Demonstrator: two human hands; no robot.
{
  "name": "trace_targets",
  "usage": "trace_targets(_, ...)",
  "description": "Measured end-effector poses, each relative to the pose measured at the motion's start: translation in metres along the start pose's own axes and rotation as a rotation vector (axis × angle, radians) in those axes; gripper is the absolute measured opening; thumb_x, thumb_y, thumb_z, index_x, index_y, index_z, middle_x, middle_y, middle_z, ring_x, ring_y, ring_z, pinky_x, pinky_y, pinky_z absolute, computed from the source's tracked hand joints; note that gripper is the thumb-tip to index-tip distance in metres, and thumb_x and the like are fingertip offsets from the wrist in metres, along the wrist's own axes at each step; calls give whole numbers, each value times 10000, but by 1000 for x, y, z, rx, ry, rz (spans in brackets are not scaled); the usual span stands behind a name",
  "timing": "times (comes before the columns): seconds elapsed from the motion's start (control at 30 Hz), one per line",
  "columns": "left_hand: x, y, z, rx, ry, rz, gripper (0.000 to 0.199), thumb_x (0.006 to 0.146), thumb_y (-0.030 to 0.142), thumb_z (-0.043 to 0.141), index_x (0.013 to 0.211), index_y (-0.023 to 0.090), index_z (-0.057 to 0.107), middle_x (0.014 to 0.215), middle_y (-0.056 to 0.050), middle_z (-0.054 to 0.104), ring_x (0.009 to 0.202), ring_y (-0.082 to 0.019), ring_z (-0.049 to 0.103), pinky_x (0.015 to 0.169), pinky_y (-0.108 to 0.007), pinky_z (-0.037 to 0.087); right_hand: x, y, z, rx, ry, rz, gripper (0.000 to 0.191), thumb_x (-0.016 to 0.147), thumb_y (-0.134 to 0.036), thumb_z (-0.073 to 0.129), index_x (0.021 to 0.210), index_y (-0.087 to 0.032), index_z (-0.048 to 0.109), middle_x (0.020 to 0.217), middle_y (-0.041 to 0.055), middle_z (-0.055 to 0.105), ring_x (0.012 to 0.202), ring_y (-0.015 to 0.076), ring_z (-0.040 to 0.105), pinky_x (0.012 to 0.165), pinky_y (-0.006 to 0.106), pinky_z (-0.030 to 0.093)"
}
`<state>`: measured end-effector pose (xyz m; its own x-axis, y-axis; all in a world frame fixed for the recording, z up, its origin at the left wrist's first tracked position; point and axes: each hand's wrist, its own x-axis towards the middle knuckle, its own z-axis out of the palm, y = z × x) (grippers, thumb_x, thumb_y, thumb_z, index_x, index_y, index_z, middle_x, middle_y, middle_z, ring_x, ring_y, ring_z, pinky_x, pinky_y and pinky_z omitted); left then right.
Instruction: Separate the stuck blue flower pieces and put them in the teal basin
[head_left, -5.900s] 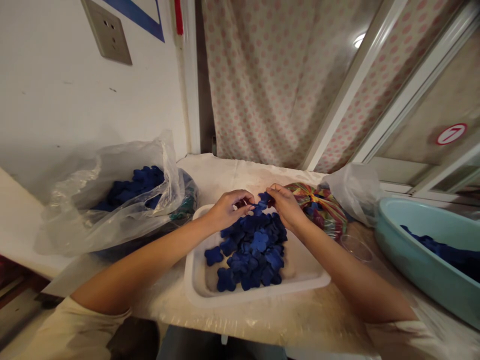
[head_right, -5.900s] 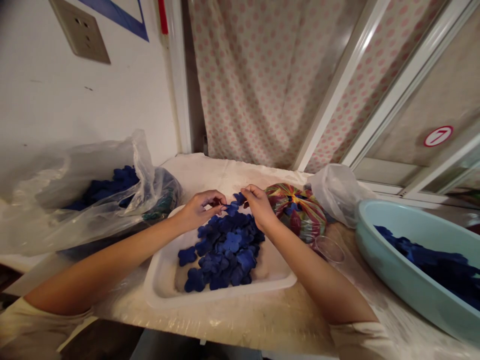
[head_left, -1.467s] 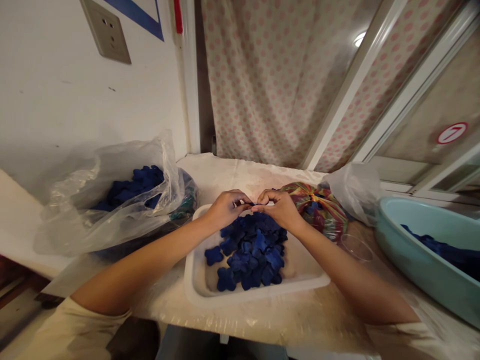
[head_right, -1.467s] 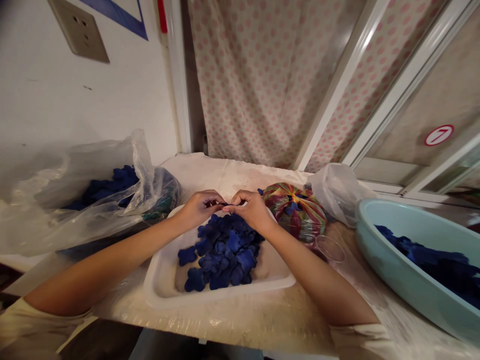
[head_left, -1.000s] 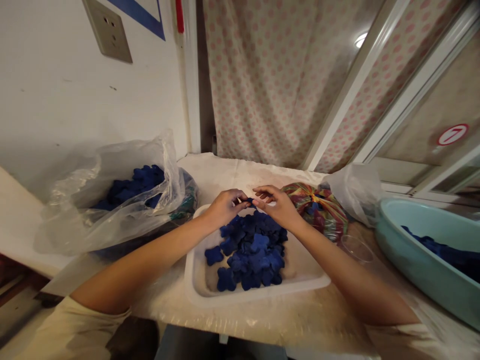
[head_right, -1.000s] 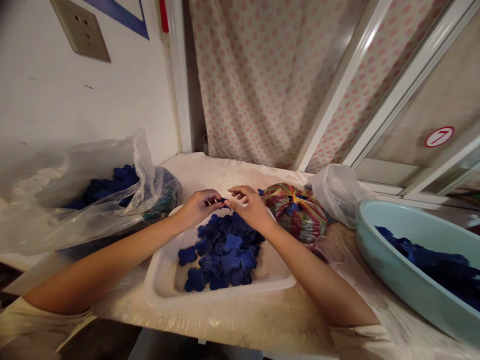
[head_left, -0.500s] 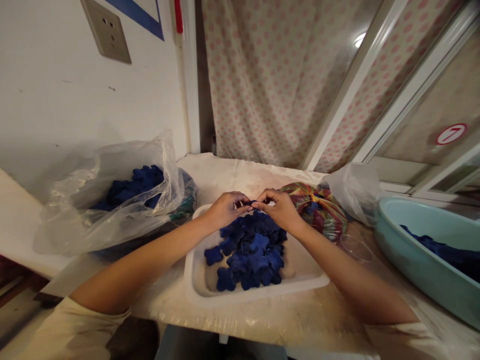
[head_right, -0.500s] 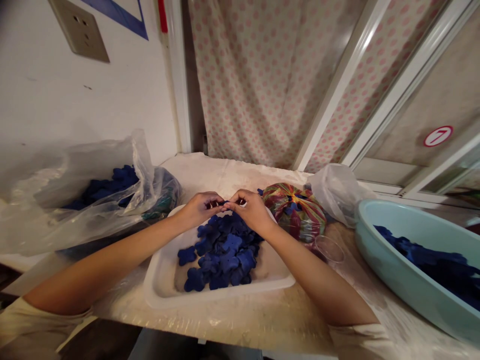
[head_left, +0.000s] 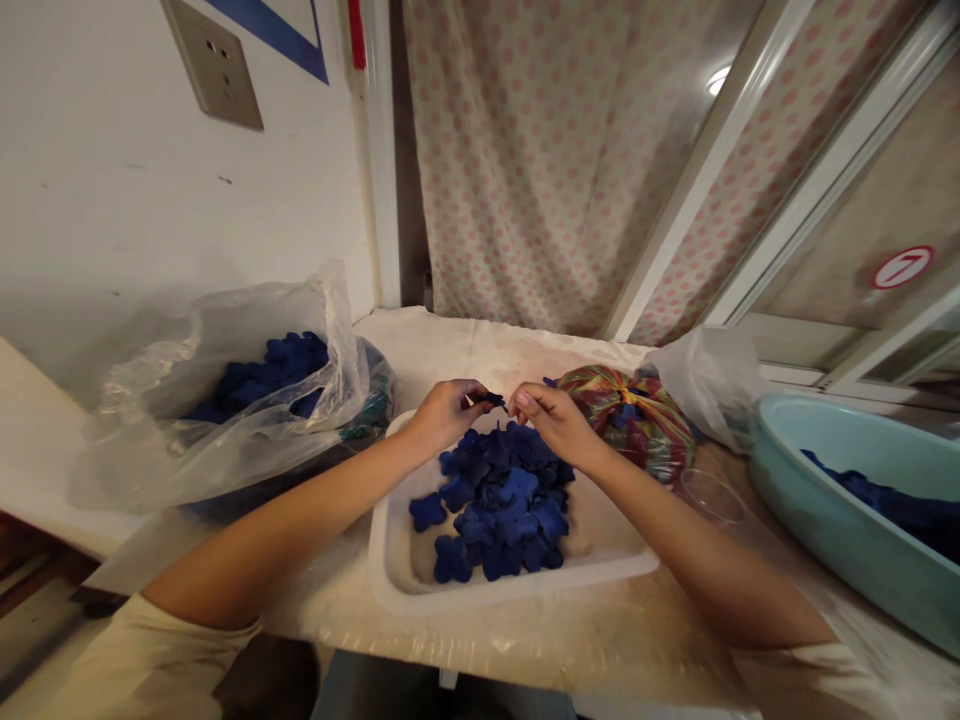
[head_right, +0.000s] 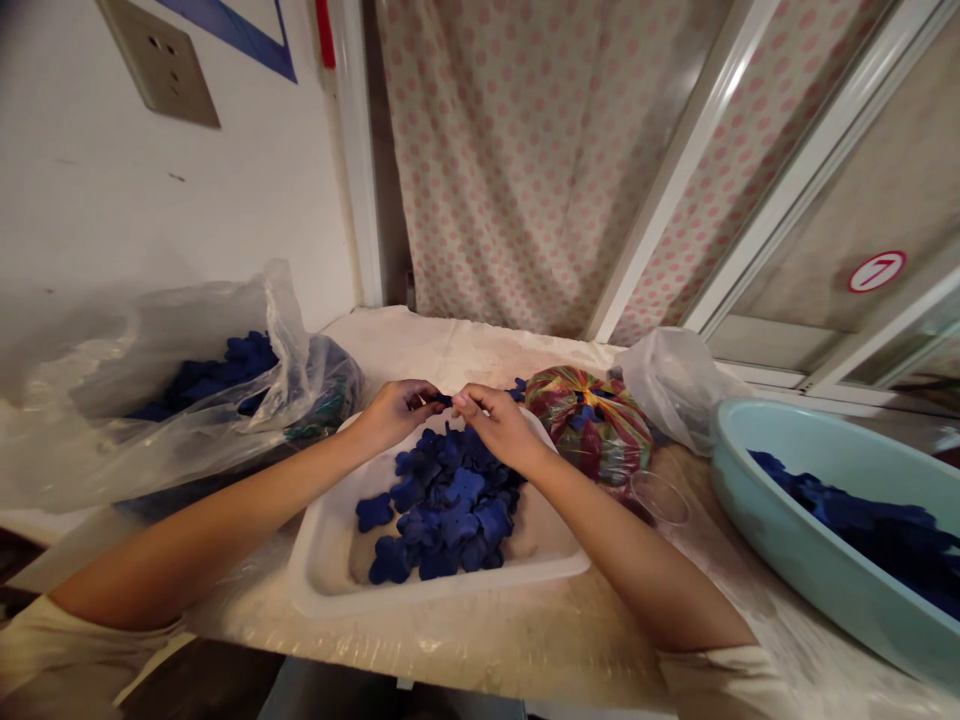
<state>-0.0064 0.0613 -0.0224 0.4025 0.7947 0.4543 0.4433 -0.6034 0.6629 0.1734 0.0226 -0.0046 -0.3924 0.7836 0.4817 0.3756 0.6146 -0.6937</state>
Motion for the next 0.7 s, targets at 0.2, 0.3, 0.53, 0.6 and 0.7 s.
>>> trace_targets(0.2, -3, 6, 1, -82, -96, 74, 77, 768, 186, 596, 771, 134, 654, 670, -9, 624, 598, -99, 520, 557, -197, 384, 4, 10, -2, -90, 135, -5, 120, 760, -303, 648, 816, -198, 658, 719, 8, 565, 678, 129, 531, 631, 254, 407)
trace_targets(0.3, -4, 7, 2, -133, -102, 59, 87, 760, 214, 612, 751, 136, 650, 632, 4, 604, 572, -92, 493, 530, -190, 364, 4, 9, -4, -128, 100, -45, 118, 802, -265, 606, 725, -204, 673, 725, 18, 596, 706, 136, 552, 667, 270, 415)
trace_targets(0.53, -3, 7, 2, -159, -96, -14, 104, 742, 218, 629, 703, 123, 639, 582, 13, 569, 536, -84, 460, 499, -188, 332, 4, 3, -4, -99, 163, -19, 207, 801, -301, 598, 636, -181, 558, 645, -13, 504, 624, 115, 472, 605, 247, 362)
trace_targets(0.6, -4, 6, 2, -124, -118, -35, 103, 742, 219, 626, 719, 120, 646, 580, 12, 571, 526, -84, 461, 490, -189, 326, 4, 3, -3, -86, 190, 25, 252, 794, -334, 598, 621, -181, 496, 616, -27, 455, 589, 106, 424, 568, 239, 333)
trace_targets(0.7, -5, 5, 2, -91, -128, -33, 123, 754, 239, 612, 745, 123, 648, 582, 13, 572, 525, -86, 470, 487, -189, 327, 2, 5, -3, -85, 167, 70, 292, 793, -390, 589, 638, -186, 449, 598, -40, 417, 568, 99, 385, 550, 232, 308)
